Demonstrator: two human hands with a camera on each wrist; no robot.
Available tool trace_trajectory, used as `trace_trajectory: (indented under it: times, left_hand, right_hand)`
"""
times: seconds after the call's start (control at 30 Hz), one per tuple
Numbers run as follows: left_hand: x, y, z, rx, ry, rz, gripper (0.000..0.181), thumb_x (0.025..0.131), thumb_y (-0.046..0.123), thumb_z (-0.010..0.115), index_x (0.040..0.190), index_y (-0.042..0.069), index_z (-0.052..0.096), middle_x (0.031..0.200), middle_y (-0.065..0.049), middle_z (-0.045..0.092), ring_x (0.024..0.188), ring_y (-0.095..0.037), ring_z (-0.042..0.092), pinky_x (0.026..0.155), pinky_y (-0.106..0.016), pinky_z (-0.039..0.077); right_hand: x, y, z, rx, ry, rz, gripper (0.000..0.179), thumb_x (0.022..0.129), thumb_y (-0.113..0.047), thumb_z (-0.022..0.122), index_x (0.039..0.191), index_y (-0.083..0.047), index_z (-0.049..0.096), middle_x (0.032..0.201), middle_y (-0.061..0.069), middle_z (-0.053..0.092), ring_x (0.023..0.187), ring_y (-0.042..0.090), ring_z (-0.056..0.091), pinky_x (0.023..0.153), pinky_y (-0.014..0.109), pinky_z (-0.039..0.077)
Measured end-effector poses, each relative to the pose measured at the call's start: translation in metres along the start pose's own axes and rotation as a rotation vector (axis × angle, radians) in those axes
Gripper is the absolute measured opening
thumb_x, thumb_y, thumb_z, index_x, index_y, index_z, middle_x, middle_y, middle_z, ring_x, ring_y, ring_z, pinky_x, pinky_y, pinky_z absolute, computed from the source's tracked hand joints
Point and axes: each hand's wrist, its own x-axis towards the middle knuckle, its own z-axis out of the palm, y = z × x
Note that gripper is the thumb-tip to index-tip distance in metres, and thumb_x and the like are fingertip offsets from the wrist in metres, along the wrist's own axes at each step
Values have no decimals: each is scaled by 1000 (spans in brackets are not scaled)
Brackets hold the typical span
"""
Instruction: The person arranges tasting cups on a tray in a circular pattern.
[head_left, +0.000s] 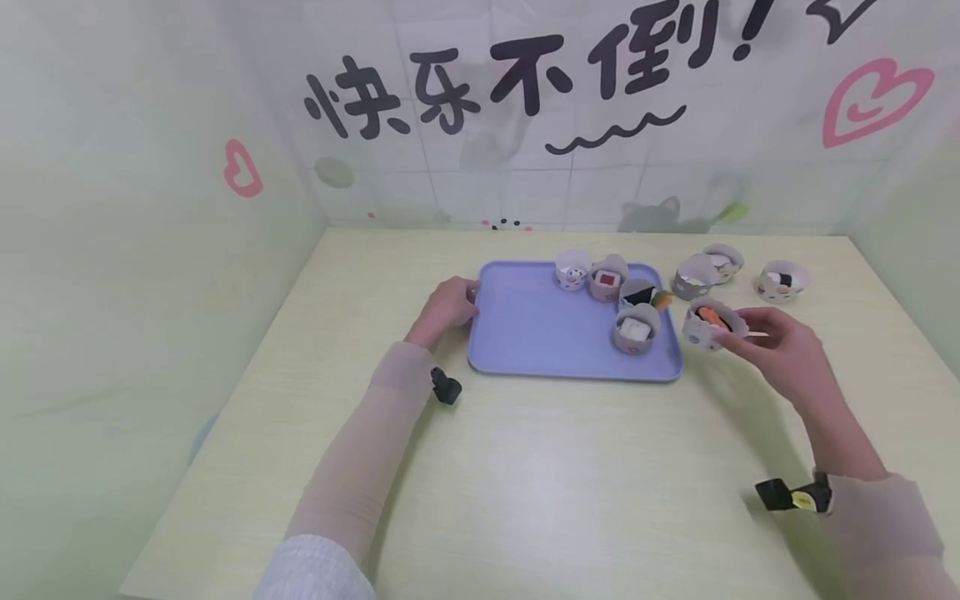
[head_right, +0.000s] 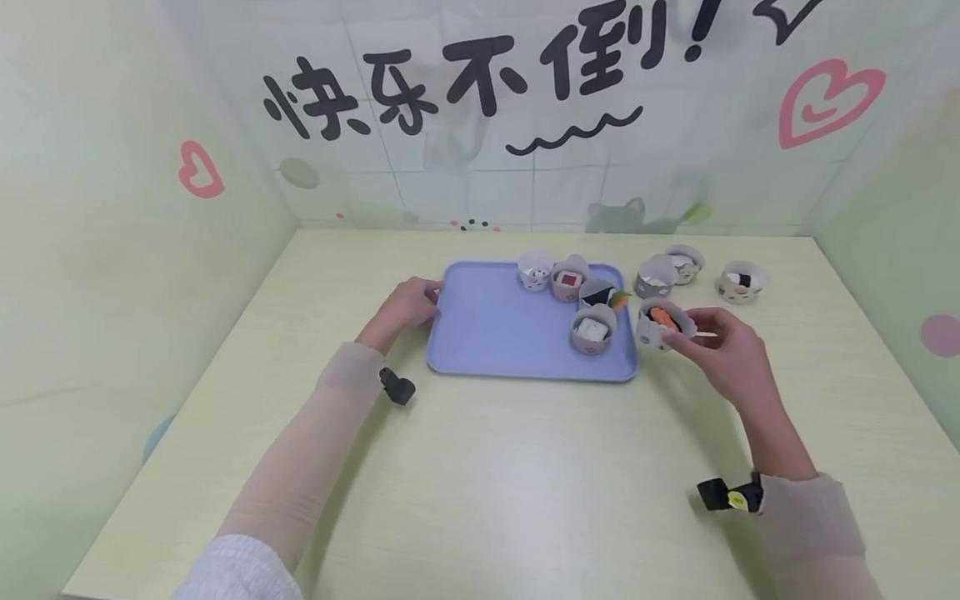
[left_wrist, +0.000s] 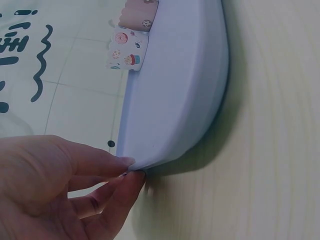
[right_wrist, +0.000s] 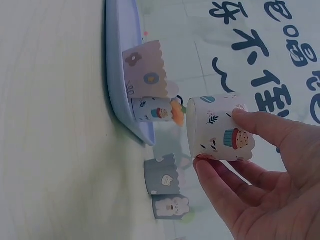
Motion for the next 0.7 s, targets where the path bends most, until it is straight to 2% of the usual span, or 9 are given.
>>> trace_trajectory:
  times: [0.07, 0.2, 0.27, 0.43, 0.5, 0.57, 0.63, 0.7]
  left_hand:
    - [0, 0, 0, 0, -1, -1, 63, 90, 1, 58, 151, 8, 42, 104, -14, 65, 84, -21, 57, 70, -26, 49]
    - [-1, -1, -1, -7, -3, -1, 63, 90, 1, 58, 151, 8, 42, 105, -15, 65, 84, -21, 57, 71, -26, 49]
    - [-1, -1, 0, -4, -4, -1, 63, 90, 1, 58, 151, 8, 41, 105, -15, 65, 84, -20, 57, 70, -26, 48]
    - [-1, 0, 0, -3, -6, -7, 64, 90, 1, 58, 151, 8, 41, 104, -14, 64, 83, -19, 56, 69, -25, 48]
    - [-1, 0, -1, -8, -8, -13, 64, 91, 1, 58, 151, 9, 40, 105, -14, 64, 84, -20, 57, 70, -25, 49]
    - [-2, 1, -1, -7, -9, -20, 64, 91, 1, 57, 152, 9, 40, 105, -14, 64, 85, -21, 57, 72, -26, 49]
    - [-1, 2, -1, -8, -12, -27, 63, 91, 1, 57, 152, 9, 40, 104, -14, 64, 85, -21, 57, 73, -26, 49]
    - [-2, 3, -2, -4, -11, -30, 63, 91, 0, 56, 151, 9, 41, 103, -13, 64, 84, -20, 57, 72, -26, 49]
  right_hand:
    - [-2, -5, 3, -4, -10, -8, 66, 93, -43, 65, 139, 1, 49, 129, 18, 58, 80, -26, 44, 67, 6, 43]
    - [-5, -12, 9, 5, -17, -33, 61, 93, -41, 68, 136, -1, 52, 118, -1, 60, 81, -24, 47, 68, 7, 44]
    - [-6, -16, 12, 8, -24, -46, 59, 92, -39, 69, 135, -2, 53, 115, -4, 60, 81, -23, 49, 69, 8, 44]
    - [-6, -27, 23, 17, -60, -71, 58, 92, -38, 70, 135, -2, 54, 125, 16, 62, 85, -18, 51, 70, 8, 45]
    - [-7, -31, 28, 21, -81, -80, 58, 92, -38, 69, 135, -2, 54, 128, 21, 61, 92, -6, 58, 71, 8, 46]
    - [-7, -34, 34, 27, -101, -91, 58, 93, -37, 68, 135, -1, 53, 129, 23, 61, 101, 11, 64, 72, 8, 47]
    - [-6, -37, 40, 36, -117, -105, 56, 93, -35, 68, 135, 0, 53, 129, 23, 61, 109, 29, 64, 73, 9, 48]
    - [-6, -38, 46, 42, -129, -119, 55, 94, -34, 68, 134, 1, 53, 128, 24, 61, 113, 39, 61, 73, 9, 48]
